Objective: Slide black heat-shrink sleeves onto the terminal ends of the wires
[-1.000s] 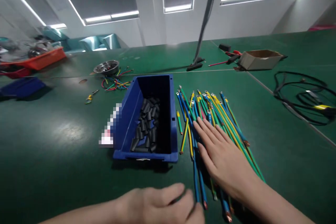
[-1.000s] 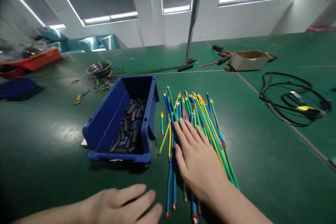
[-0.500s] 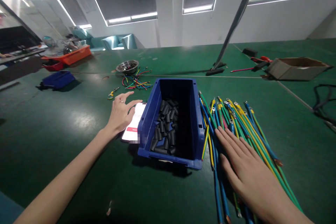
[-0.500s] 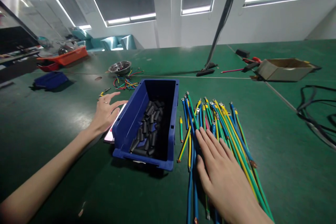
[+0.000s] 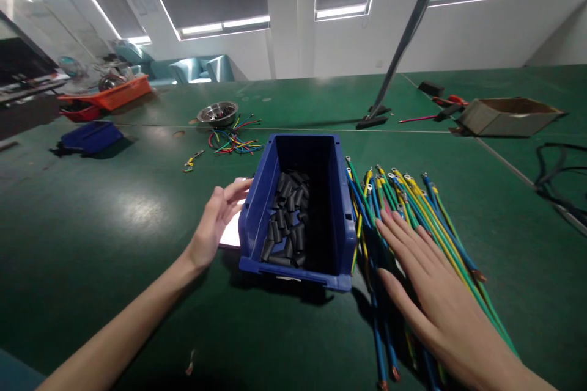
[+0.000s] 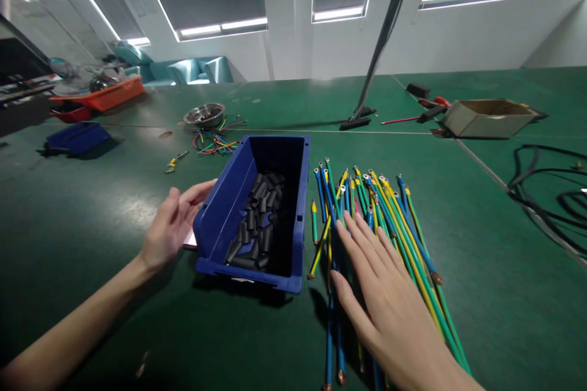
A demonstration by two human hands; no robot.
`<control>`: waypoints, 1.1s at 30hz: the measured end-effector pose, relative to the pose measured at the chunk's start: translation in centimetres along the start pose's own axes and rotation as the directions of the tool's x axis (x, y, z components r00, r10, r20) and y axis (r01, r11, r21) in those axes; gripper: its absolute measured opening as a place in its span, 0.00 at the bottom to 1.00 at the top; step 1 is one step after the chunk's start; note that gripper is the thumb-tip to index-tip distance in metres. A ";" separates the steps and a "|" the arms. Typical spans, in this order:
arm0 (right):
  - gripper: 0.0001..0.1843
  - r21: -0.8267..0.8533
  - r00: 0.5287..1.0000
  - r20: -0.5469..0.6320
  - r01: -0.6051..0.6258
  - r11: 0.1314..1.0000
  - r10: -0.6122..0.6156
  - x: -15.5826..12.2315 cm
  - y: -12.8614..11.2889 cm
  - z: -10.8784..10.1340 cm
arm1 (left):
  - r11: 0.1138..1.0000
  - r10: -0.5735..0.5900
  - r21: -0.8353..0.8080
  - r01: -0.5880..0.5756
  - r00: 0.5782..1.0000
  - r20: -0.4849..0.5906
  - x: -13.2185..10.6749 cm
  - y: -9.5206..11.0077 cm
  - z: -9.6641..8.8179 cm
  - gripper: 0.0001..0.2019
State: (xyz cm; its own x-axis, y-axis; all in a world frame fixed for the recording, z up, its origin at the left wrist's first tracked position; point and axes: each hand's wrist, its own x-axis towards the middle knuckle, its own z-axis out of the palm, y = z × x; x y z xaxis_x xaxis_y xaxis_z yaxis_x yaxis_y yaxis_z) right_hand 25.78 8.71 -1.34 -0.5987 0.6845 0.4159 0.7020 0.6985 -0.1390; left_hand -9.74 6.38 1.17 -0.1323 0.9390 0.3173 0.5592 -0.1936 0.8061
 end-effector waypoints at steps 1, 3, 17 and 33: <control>0.34 0.036 0.999 -0.003 0.035 0.999 -0.035 0.1 -0.3 -0.4 | 0.999 -0.010 -0.041 0.011 1.000 0.020 -0.6 0.7 0.8 0.33; 0.35 0.085 0.997 -0.016 0.072 0.994 -0.071 0.1 -1.0 -0.9 | 0.997 -0.016 -0.080 0.023 0.996 0.086 -1.1 1.7 1.8 0.31; 0.31 0.366 0.971 0.055 -0.236 0.900 0.232 -0.8 -1.1 0.5 | 0.940 0.018 0.339 0.033 0.989 -0.145 4.3 -7.6 -3.7 0.16; 0.33 0.391 0.973 0.100 -0.230 0.891 0.208 -1.1 -1.1 0.2 | 0.754 0.205 0.654 -0.067 0.969 -0.136 3.3 -7.8 -3.8 0.15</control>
State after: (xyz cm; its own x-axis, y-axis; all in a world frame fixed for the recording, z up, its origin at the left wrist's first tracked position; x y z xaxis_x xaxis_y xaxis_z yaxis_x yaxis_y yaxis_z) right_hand 25.56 7.25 -1.84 -0.4756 0.8320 0.2856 0.6128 0.5463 -0.5710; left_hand -17.63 9.91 -2.22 -0.1251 0.8319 0.5407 0.9655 -0.0234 0.2594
